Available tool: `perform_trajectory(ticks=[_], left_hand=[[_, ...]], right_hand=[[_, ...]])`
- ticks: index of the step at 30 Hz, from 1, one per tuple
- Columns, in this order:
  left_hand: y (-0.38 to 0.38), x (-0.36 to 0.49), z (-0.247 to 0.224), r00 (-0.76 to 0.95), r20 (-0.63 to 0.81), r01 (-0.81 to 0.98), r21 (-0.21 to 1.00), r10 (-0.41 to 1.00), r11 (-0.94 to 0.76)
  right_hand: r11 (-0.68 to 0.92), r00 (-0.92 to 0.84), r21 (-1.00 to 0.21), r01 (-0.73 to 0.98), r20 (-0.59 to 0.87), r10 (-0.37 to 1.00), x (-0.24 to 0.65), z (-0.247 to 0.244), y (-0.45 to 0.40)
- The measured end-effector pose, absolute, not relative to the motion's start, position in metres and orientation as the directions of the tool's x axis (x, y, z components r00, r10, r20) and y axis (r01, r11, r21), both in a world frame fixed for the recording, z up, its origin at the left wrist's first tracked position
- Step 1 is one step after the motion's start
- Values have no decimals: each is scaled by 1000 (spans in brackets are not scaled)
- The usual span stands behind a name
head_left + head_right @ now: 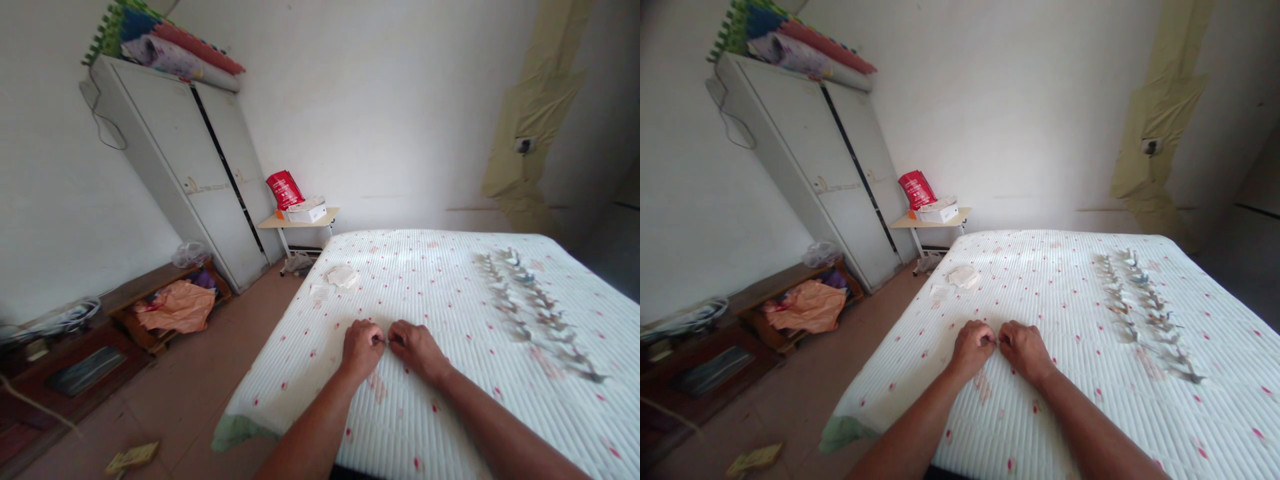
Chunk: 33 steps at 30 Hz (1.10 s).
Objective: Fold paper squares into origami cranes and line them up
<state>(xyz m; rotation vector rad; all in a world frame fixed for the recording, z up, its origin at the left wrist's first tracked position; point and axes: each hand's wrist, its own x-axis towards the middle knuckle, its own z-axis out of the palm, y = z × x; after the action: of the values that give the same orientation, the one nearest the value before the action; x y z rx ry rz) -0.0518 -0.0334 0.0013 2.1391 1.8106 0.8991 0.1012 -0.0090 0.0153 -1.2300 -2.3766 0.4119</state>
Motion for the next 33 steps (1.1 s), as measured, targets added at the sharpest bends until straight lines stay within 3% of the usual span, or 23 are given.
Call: perform_trajectory(ticks=[9, 14, 20, 25, 33], left_hand=[[-36, -51, -4, 72, 382, 829, 491, 921, -269], [-38, -50, -2, 58, 372, 796, 543, 927, -267], [-37, -50, -2, -5, 363, 659, 702, 932, -270], [-34, -47, -4, -53, 323, 550, 799, 945, -243], [-33, -41, 1, -7, 216, 517, 837, 976, -181]], right_hand=[[593, -520, -409, 694, 286, 805, 101, 12, -8], [584, -521, -512, 629, 280, 806, 104, 8, -4], [549, -483, -677, 489, 314, 817, 107, 8, -2], [442, -469, -805, 395, 237, 851, 111, 7, 1], [357, -523, -899, 255, 182, 833, 120, 12, 5]])
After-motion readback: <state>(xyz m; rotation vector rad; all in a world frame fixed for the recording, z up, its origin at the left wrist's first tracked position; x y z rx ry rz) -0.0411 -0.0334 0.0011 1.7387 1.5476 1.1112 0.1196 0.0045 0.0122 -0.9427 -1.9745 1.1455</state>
